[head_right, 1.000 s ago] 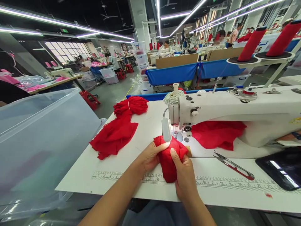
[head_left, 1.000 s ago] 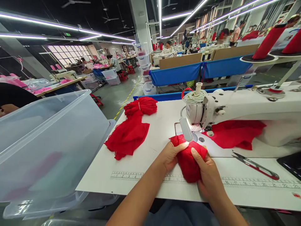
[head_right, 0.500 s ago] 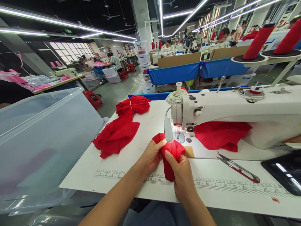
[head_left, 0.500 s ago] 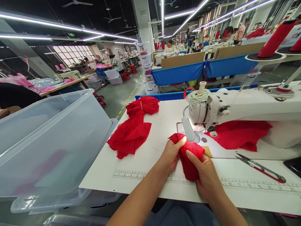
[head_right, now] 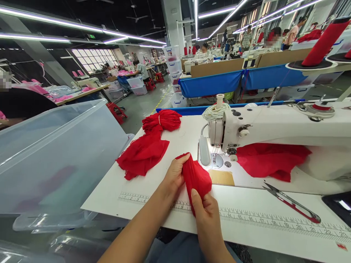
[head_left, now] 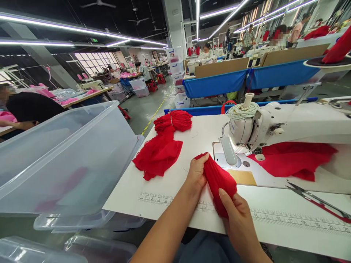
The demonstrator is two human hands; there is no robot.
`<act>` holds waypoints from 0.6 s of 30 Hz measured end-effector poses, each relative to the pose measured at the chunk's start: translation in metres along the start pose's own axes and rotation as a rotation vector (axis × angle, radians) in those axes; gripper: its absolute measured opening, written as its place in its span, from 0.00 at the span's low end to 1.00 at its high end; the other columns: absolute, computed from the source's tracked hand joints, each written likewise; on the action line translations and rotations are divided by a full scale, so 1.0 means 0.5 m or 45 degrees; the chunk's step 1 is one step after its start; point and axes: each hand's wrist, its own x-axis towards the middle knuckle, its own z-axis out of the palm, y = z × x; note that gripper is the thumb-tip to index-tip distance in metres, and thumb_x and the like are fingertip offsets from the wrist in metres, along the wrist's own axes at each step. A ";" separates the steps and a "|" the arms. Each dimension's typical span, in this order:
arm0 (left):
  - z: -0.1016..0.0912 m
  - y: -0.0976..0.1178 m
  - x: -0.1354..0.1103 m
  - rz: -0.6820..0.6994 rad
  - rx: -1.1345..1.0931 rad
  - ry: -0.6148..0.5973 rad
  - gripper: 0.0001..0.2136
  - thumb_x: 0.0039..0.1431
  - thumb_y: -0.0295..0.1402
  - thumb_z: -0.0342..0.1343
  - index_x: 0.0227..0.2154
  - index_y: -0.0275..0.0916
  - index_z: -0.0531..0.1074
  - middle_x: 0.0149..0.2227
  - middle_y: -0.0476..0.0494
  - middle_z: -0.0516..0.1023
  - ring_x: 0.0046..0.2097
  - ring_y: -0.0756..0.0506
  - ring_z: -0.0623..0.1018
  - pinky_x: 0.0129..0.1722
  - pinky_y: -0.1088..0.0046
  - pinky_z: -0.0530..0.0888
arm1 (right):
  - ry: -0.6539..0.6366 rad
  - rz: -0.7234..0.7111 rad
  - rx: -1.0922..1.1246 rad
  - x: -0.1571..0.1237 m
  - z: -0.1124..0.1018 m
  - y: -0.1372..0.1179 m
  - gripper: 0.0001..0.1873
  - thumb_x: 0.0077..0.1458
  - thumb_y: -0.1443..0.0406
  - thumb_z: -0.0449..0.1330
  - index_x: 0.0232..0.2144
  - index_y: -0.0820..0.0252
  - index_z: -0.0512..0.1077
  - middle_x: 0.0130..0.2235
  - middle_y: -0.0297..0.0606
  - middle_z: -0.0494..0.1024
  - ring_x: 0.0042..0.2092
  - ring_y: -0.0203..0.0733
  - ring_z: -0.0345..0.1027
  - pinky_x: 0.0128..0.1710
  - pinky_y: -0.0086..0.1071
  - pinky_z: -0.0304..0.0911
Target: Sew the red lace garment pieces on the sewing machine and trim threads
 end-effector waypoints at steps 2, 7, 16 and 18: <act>-0.005 0.005 0.004 -0.034 -0.020 0.020 0.12 0.44 0.27 0.64 0.16 0.36 0.65 0.15 0.52 0.66 0.20 0.51 0.69 0.26 0.74 0.70 | -0.051 0.034 0.001 -0.012 -0.008 0.002 0.18 0.45 0.51 0.67 0.29 0.60 0.78 0.25 0.35 0.75 0.29 0.41 0.66 0.26 0.32 0.63; -0.009 0.019 0.015 -0.172 -0.084 0.083 0.11 0.52 0.26 0.61 0.19 0.36 0.67 0.17 0.50 0.70 0.22 0.51 0.72 0.29 0.74 0.73 | -0.035 0.088 0.128 -0.008 -0.008 -0.019 0.18 0.41 0.53 0.70 0.31 0.58 0.78 0.30 0.35 0.78 0.31 0.40 0.67 0.31 0.31 0.67; -0.014 0.005 -0.038 -0.594 0.119 -0.689 0.16 0.44 0.38 0.70 0.32 0.33 0.74 0.33 0.38 0.80 0.41 0.40 0.80 0.45 0.65 0.74 | 0.162 0.018 0.312 0.054 0.007 -0.088 0.17 0.37 0.56 0.72 0.31 0.55 0.75 0.29 0.28 0.76 0.28 0.34 0.68 0.30 0.28 0.69; -0.015 0.000 -0.043 -0.516 0.185 -0.649 0.15 0.42 0.35 0.72 0.29 0.33 0.75 0.30 0.40 0.80 0.39 0.42 0.80 0.46 0.68 0.73 | 0.136 0.009 0.296 0.056 0.004 -0.090 0.18 0.37 0.56 0.71 0.32 0.55 0.74 0.32 0.30 0.78 0.31 0.38 0.71 0.30 0.29 0.69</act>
